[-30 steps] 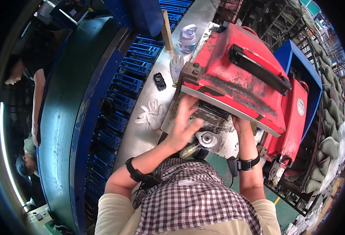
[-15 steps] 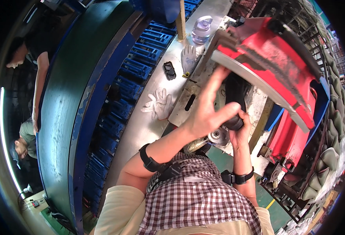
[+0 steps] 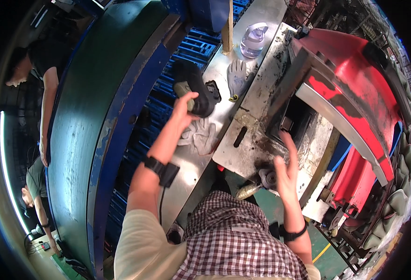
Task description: Operating a shoe lasting machine to shape footwear components during manufacturing.
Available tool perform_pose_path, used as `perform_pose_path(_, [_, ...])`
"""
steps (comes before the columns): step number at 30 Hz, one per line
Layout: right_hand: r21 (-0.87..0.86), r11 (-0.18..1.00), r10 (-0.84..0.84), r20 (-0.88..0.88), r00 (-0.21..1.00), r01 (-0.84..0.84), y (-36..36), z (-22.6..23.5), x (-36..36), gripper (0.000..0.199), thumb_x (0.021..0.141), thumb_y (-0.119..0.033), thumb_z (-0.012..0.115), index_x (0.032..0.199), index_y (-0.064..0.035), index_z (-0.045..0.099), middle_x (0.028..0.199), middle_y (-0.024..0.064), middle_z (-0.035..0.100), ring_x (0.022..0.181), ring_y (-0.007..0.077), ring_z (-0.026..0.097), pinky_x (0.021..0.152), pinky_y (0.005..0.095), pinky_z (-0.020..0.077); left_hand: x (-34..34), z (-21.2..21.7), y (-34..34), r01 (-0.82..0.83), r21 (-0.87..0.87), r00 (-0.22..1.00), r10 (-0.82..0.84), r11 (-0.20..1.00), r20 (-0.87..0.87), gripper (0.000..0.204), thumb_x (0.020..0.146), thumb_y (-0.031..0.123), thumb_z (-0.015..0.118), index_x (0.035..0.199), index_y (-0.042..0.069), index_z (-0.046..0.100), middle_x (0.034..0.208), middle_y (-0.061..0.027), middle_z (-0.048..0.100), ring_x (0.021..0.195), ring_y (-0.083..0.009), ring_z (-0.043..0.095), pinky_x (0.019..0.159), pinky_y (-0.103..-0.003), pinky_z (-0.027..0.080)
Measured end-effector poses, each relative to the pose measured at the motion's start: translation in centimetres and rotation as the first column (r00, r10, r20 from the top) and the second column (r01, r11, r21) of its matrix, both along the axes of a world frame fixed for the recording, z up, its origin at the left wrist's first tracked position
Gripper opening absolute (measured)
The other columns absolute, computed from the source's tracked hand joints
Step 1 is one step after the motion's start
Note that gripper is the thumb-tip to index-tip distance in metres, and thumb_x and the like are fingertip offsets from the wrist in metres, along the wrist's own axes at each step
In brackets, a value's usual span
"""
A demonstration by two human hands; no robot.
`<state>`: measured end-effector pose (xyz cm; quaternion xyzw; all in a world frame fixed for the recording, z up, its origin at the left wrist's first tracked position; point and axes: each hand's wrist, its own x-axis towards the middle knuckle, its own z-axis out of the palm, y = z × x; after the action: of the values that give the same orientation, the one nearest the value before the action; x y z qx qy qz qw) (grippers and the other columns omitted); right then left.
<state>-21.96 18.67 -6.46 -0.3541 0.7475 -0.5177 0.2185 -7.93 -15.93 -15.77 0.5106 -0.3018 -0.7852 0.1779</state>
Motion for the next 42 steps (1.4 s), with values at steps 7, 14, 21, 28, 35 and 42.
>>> perform_pose_path(7, [0.127, 0.881, -0.461, 0.003, 0.887, 0.457, 10.3, -2.5, 0.9, 0.056, 0.102, -0.026, 0.055, 0.149, -0.0009, 0.043, 0.139, 0.0174, 0.054, 0.133, 0.0272, 0.048, 0.117, 0.0418, 0.0292, 0.0, -12.4, -16.1, -0.096, -0.259, 0.955, 0.162, 0.961, 0.248, 0.07, 0.071, 0.031, 0.083, 0.129, 0.002, 0.058, 0.131, -0.0177, 0.058, 0.119, -0.0302, 0.057, 0.098, -0.041, 0.046])
perform_pose_path(14, [0.158, 0.81, -0.567, -0.041, 0.823, 0.565, 14.3, -3.9, 1.3, 0.05, 0.106, -0.028, 0.051, 0.148, -0.0008, 0.044, 0.135, 0.016, 0.057, 0.129, 0.0247, 0.052, 0.115, 0.0396, 0.0339, 4.9, -17.3, -19.2, 0.383, -0.704, 0.815, 0.14, 0.599, 0.563, 0.096, 0.084, 0.052, 0.076, 0.153, -0.001, 0.034, 0.151, -0.0221, 0.044, 0.14, -0.0353, 0.043, 0.11, -0.042, 0.041])
perform_pose_path(21, [0.142, 0.794, -0.592, -0.041, 0.805, 0.591, 14.2, -4.5, 1.7, 0.046, 0.106, -0.024, 0.05, 0.145, 0.0, 0.047, 0.13, 0.0145, 0.059, 0.125, 0.0223, 0.054, 0.113, 0.0381, 0.0357, 17.6, -17.2, -16.2, 0.118, -0.555, 0.334, 0.494, 0.823, 0.803, 0.102, 0.073, 0.07, 0.077, 0.14, -0.003, 0.05, 0.142, -0.0245, 0.053, 0.129, -0.0398, 0.053, 0.105, -0.05, 0.044])
perform_pose_path(28, [0.157, 0.827, -0.545, -0.01, 0.838, 0.54, 12.8, -5.1, 2.9, 0.046, 0.105, -0.025, 0.054, 0.144, -0.0012, 0.048, 0.122, 0.0109, 0.061, 0.12, 0.0215, 0.055, 0.108, 0.0381, 0.0388, 20.0, -17.4, -17.4, -0.003, -0.286, 0.64, 0.222, 0.958, 0.736, 0.089, 0.071, 0.071, 0.077, 0.133, 0.01, 0.058, 0.125, -0.0139, 0.062, 0.114, -0.0305, 0.059, 0.097, -0.051, 0.047])
perform_pose_path(35, [0.098, 0.858, -0.508, 0.011, 0.861, 0.505, 10.5, -4.5, 2.7, 0.041, 0.102, -0.014, 0.057, 0.14, -0.0009, 0.05, 0.116, 0.0088, 0.063, 0.111, 0.0186, 0.058, 0.102, 0.0338, 0.0431, 22.5, -11.6, -13.8, -0.105, -0.123, 0.856, 0.153, 0.987, 0.493, 0.072, 0.075, 0.063, 0.073, 0.13, 0.019, 0.061, 0.122, -0.0081, 0.064, 0.114, -0.0273, 0.06, 0.093, -0.049, 0.047])
perform_pose_path(42, [-0.141, 0.974, 0.226, 0.603, 0.765, -0.177, -3.2, -5.1, 5.8, 0.049, 0.102, -0.011, 0.057, 0.147, -0.0015, 0.043, 0.132, 0.0164, 0.061, 0.127, 0.0239, 0.057, 0.107, 0.0374, 0.0461, 21.4, -4.1, 2.1, -0.168, 0.124, 0.918, 0.201, 0.978, -0.342, 0.079, 0.081, 0.051, 0.072, 0.148, 0.017, 0.047, 0.148, -0.0092, 0.052, 0.137, -0.0305, 0.048, 0.112, -0.057, 0.038])
